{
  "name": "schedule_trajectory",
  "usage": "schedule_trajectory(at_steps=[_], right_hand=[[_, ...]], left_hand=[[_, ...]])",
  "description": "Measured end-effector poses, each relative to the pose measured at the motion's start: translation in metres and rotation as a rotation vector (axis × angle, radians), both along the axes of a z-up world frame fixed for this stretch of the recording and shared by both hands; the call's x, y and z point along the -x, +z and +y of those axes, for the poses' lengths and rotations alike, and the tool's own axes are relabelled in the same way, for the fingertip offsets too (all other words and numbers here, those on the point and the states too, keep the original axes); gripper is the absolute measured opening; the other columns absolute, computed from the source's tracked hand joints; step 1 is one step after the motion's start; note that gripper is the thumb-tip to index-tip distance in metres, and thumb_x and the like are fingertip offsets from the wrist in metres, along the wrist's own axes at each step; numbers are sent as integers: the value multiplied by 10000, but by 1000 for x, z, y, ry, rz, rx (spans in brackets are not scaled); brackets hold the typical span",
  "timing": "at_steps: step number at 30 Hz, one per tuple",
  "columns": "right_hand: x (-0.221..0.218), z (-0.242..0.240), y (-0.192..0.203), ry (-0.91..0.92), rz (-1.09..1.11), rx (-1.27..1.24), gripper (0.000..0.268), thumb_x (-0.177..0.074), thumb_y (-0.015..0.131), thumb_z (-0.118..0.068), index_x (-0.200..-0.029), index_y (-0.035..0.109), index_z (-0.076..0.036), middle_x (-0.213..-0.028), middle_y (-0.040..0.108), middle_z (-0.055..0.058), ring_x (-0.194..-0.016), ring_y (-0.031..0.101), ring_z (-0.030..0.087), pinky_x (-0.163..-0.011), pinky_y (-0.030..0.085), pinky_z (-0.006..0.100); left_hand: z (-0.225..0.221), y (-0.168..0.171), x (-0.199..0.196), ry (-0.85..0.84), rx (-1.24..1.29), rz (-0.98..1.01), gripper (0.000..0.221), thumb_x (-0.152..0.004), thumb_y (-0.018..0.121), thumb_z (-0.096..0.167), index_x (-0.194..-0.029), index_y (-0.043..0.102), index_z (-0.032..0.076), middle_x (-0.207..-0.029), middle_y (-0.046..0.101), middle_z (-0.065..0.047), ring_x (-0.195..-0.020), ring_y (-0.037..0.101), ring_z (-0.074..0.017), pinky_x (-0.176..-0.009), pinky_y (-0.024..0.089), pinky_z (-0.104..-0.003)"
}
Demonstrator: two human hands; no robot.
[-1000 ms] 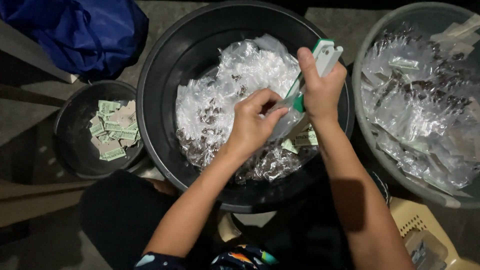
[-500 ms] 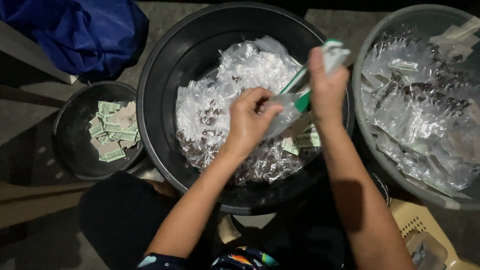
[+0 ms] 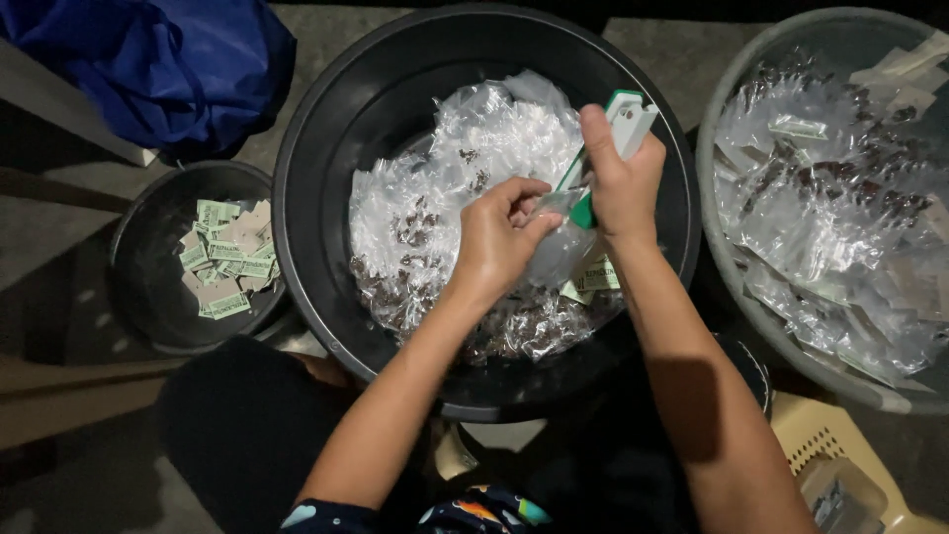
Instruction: Stapling identification labels onto small plastic bags containing metal components
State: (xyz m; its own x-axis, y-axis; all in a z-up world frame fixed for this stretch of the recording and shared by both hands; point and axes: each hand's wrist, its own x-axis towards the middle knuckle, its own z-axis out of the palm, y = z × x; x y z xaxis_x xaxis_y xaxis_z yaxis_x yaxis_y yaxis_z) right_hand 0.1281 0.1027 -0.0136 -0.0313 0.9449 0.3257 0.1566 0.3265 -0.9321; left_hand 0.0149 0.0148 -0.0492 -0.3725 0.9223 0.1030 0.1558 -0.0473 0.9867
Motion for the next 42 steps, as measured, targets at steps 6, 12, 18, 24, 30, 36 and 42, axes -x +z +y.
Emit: schedule_trajectory(at_steps=[6,12,18,24,30,36,42], right_hand=[[-9,9,-14,-27,-58,-12,450,-971,861,-386,-720,577,-142,-654,571,-37,-658,474,72,-698,457,237],[-8,15,-21,-88,-19,-16,434,-942,887,-353,-701,601,-133,-652,635,14,-646,533,79,-660,474,232],[-8,1,48,68,254,352,553,-912,597,-624,-693,697,-126,-651,715,47,-579,702,77,-650,600,207],[-42,-5,27,117,-234,472,438,-694,964,-321,-974,711,-100,-834,710,70,-737,644,167,-713,512,314],[-40,-7,4,122,61,391,377,-726,967,-75,-947,663,-47,-788,692,75,-664,694,173,-604,587,317],[-8,-37,1,20,-308,-201,363,-736,909,-76,-1015,677,-69,-827,711,142,-773,722,284,-678,522,374],[-22,-13,-22,93,-463,-405,403,-698,918,11,-992,661,-87,-780,719,113,-733,725,356,-687,560,398]], left_hand=[[3,-1,-10,-33,-34,121,313,-738,888,52,-1029,777,19,-768,670,-133,-694,690,-249,-635,588,-352],[7,-5,-24,-7,-35,153,334,-730,875,40,-1043,761,13,-805,684,-174,-725,712,-337,-625,598,-368],[26,-24,7,47,-86,138,389,-703,917,132,-1066,783,98,-867,738,-145,-778,722,-281,-685,606,-357],[19,16,55,-126,14,-354,540,-750,920,70,-1190,609,35,-845,710,-93,-670,729,-142,-603,628,-248],[20,24,48,-118,-15,-332,597,-708,952,59,-1173,580,21,-895,738,-105,-739,744,-135,-656,640,-247],[8,29,16,-168,237,381,1173,-789,878,134,-1579,50,-125,-1464,438,-443,-1330,510,-558,-1107,306,-694],[30,-22,33,-170,301,768,221,-883,636,257,-1063,737,180,-808,752,-85,-873,762,-371,-912,477,-501]])
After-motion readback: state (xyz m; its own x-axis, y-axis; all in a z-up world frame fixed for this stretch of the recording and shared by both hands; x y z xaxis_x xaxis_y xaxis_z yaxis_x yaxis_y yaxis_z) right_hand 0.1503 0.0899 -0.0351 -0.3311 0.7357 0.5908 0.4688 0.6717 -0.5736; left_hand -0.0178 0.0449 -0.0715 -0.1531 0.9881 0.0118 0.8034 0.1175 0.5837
